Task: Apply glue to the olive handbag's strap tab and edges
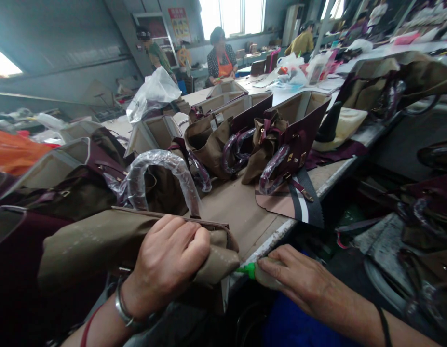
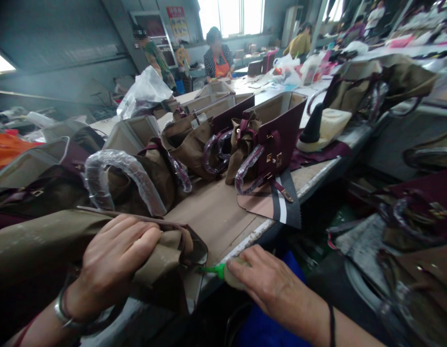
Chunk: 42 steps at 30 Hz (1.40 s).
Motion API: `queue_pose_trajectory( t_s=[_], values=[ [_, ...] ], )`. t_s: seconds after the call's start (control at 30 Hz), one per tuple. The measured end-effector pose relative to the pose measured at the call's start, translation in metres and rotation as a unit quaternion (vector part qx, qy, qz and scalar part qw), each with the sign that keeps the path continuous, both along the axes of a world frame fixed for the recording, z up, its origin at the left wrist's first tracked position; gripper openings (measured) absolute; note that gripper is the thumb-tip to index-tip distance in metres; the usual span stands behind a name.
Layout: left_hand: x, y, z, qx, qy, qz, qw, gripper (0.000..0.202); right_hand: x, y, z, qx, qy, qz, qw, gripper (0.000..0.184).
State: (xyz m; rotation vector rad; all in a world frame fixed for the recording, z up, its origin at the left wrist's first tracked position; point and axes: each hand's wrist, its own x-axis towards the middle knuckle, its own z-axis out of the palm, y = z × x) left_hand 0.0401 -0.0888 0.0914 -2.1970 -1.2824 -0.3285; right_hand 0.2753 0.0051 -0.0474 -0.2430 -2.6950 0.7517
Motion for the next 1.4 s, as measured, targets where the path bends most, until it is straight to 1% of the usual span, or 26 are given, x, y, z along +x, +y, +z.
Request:
queue_pose_trajectory(
  t_s=[0.07, 0.17, 0.23, 0.3, 0.43, 0.5, 0.6, 0.7, 0.8, 0.97, 1.13, 1.27, 1.4],
  values=[
    [0.001, -0.001, 0.001, 0.000, -0.002, 0.000, 1.000, 0.012, 0.001, 0.000, 0.000, 0.008, 0.004, -0.003, 1.000, 0.034],
    [0.001, -0.002, 0.000, 0.002, -0.003, 0.000, 1.000, 0.013, 0.003, -0.003, 0.002, -0.008, -0.019, 0.030, 0.999, 0.032],
    [0.001, -0.003, -0.001, 0.004, -0.001, 0.001, 1.000, 0.013, 0.004, -0.003, 0.001, -0.022, -0.024, 0.043, 0.999, 0.035],
    [0.001, -0.003, -0.001, 0.007, 0.001, -0.003, 1.000, 0.014, 0.003, 0.001, -0.002, -0.019, -0.005, 0.022, 1.000, 0.038],
    [0.001, -0.003, -0.001, 0.002, 0.001, -0.002, 1.000, 0.013, -0.003, 0.012, -0.009, 0.031, 0.041, -0.036, 0.998, 0.037],
    [0.002, -0.002, -0.001, -0.001, 0.000, -0.001, 1.000, 0.013, -0.004, 0.014, -0.011, 0.038, 0.033, -0.035, 0.998, 0.036],
    [0.002, -0.001, -0.001, 0.001, 0.006, -0.004, 1.000, 0.014, -0.001, 0.011, -0.011, 0.022, 0.015, -0.022, 0.999, 0.037],
    [0.001, -0.001, -0.002, 0.001, 0.007, -0.003, 1.000, 0.013, 0.001, 0.010, -0.012, 0.026, 0.026, -0.033, 0.999, 0.038],
    [0.000, -0.001, -0.002, -0.004, 0.007, -0.003, 1.000, 0.012, 0.000, 0.009, -0.009, 0.039, 0.035, -0.043, 0.998, 0.035],
    [0.002, 0.000, -0.002, -0.002, 0.009, 0.001, 1.000, 0.013, 0.001, 0.009, 0.000, 0.016, 0.016, -0.016, 1.000, 0.035],
    [0.004, 0.000, -0.001, 0.002, 0.013, 0.004, 1.000, 0.015, -0.002, 0.010, -0.007, 0.018, 0.027, -0.043, 0.999, 0.036],
    [0.004, -0.003, 0.000, -0.001, 0.010, 0.005, 1.000, 0.014, -0.003, 0.004, -0.011, -0.020, 0.000, -0.021, 1.000, 0.037],
    [0.005, -0.003, 0.000, -0.003, 0.006, 0.006, 1.000, 0.012, 0.003, -0.010, -0.006, -0.045, -0.029, 0.002, 0.999, 0.032]
  ],
)
